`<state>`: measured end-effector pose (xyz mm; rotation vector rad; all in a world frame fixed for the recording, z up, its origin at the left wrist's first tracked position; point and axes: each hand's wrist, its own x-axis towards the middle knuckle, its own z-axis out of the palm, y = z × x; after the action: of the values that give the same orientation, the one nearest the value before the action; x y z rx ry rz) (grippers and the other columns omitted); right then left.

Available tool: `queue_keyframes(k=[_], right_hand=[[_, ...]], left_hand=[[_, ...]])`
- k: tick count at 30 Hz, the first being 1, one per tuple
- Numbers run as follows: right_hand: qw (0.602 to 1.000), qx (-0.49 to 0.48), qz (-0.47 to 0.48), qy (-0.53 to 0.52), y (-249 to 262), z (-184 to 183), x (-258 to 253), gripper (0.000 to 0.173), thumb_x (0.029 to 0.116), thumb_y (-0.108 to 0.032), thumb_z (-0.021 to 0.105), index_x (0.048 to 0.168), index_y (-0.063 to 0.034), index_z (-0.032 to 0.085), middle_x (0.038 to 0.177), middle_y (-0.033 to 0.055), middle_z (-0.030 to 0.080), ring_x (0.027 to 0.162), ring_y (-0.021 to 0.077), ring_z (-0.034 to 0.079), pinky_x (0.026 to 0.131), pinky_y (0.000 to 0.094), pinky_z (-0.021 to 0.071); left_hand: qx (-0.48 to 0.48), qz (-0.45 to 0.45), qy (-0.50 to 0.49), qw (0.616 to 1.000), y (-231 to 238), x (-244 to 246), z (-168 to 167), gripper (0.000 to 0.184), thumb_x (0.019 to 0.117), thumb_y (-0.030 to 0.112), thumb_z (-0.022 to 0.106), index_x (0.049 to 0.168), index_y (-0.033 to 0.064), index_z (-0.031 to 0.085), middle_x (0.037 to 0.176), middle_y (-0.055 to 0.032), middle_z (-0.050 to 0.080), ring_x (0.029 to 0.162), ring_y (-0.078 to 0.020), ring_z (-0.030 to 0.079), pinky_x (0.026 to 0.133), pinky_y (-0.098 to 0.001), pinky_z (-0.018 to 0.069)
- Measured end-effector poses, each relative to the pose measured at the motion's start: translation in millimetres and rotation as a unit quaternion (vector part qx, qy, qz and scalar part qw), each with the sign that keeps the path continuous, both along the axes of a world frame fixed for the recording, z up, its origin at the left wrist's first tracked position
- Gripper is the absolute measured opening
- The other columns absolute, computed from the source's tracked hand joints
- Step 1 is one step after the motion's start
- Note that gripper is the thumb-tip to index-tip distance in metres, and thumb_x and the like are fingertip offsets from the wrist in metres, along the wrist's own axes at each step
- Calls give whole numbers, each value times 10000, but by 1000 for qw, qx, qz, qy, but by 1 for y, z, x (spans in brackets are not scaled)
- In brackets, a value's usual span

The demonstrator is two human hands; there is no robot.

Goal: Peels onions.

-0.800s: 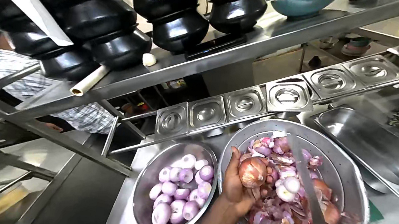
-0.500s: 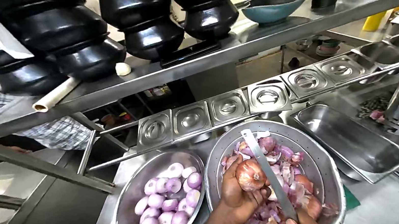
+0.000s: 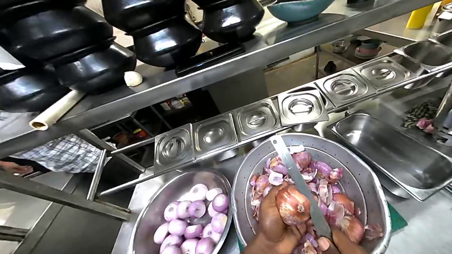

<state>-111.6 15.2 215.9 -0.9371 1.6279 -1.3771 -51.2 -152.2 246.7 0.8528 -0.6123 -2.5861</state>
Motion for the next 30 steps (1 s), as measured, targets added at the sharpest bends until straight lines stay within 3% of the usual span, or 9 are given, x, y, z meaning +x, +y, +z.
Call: queue_keyframes(k=[5, 10, 15, 20, 25, 28, 30], right_hand=[[1000, -16, 3, 3, -6, 4, 3, 342, 1113, -389, 371, 1073, -91, 536, 677, 13, 585, 491, 157, 586, 451, 344, 536], [998, 11, 50, 45, 10, -8, 20, 409, 1118, -344, 370, 1076, 17, 558, 712, 99, 620, 557, 236, 625, 531, 452, 555], [998, 19, 50, 25, 16, -10, 17, 399, 1121, -349, 354, 1081, -4, 552, 712, 84, 614, 545, 225, 620, 512, 435, 552], [999, 0, 54, 8, 1, 2, 12, 368, 1125, -348, 369, 1080, -39, 564, 702, 50, 600, 540, 185, 601, 508, 388, 540], [996, -27, 60, -55, 0, -3, 23, 357, 1118, -318, 375, 1054, -22, 564, 716, 50, 601, 534, 170, 593, 484, 370, 531], [975, -80, 33, -202, 5, -5, 16, 265, 1116, -263, 354, 1033, -98, 544, 700, -15, 593, 498, 111, 566, 442, 303, 518], [933, -114, 22, -340, 4, -5, 9, 300, 1099, -247, 319, 964, -150, 568, 662, -28, 598, 455, 84, 551, 403, 263, 504]], left_hand=[[-5, -15, 22, 1000, 0, 1, 0, 587, 1074, 447, 204, 1003, 37, 617, 871, -169, 690, 742, -263, 698, 624, -369, 587], [-14, -7, 37, 999, -17, 1, 8, 669, 1054, 513, 129, 1045, 62, 623, 840, -149, 673, 687, -256, 665, 598, -357, 562], [-16, -8, 30, 999, -15, -3, 6, 630, 1060, 486, 160, 1054, 57, 623, 861, -158, 672, 704, -260, 666, 609, -356, 560], [-29, -48, 21, 998, 0, -7, -2, 705, 1066, 504, 89, 1050, 30, 610, 866, -172, 683, 701, -259, 675, 608, -365, 572], [27, -43, 80, 996, -17, -12, -3, 624, 1061, 515, 194, 1126, 62, 618, 911, -153, 678, 706, -238, 681, 586, -335, 579], [-1, 22, 55, 998, -30, -14, 3, 558, 1099, 476, 230, 1266, 57, 559, 1074, -200, 679, 906, -322, 709, 770, -427, 607], [-10, 33, 63, 997, -38, -11, -2, 489, 1099, 438, 331, 1342, 44, 491, 1175, -244, 639, 1029, -400, 688, 880, -506, 594]])
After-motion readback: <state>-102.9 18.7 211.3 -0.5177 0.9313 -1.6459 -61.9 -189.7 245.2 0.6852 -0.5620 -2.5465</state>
